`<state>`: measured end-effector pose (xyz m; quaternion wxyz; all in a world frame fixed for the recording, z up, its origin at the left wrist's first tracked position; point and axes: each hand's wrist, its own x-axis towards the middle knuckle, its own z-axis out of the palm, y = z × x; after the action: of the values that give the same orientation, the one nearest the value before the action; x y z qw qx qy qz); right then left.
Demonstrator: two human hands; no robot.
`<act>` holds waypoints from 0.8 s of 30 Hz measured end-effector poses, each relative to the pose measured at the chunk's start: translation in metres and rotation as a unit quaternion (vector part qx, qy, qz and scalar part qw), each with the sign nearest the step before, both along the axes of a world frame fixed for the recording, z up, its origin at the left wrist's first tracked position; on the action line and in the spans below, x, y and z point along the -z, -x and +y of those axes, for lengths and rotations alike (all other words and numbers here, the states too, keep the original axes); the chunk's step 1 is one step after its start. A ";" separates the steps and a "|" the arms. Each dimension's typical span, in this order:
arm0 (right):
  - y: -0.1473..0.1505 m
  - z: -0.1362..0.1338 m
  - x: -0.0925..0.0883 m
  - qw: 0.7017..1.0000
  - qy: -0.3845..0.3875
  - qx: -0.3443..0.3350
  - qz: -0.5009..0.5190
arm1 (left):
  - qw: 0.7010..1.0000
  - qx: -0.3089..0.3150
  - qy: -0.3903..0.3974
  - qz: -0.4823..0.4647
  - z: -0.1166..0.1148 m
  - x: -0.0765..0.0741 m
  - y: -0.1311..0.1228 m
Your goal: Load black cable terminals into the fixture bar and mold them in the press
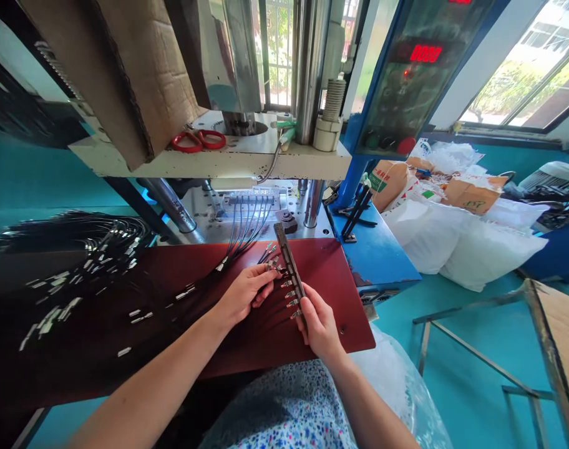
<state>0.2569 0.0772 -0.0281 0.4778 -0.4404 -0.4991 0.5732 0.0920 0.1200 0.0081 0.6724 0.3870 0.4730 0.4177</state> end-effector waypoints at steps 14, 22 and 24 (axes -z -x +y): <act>-0.001 -0.001 -0.003 1.000 0.016 -0.002 0.002 | 0.995 0.040 0.051 -0.079 0.002 0.000 0.005; -0.002 -0.002 -0.003 1.000 0.015 -0.005 0.001 | 0.999 -0.012 0.028 -0.044 0.003 -0.004 -0.002; -0.002 -0.002 -0.003 1.000 0.019 -0.007 0.005 | 0.999 -0.028 0.013 -0.024 0.002 -0.005 -0.004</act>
<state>0.2589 0.0756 -0.0254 0.4677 -0.4435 -0.4885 0.5882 0.0962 0.1219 0.0135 0.6766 0.3542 0.4729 0.4395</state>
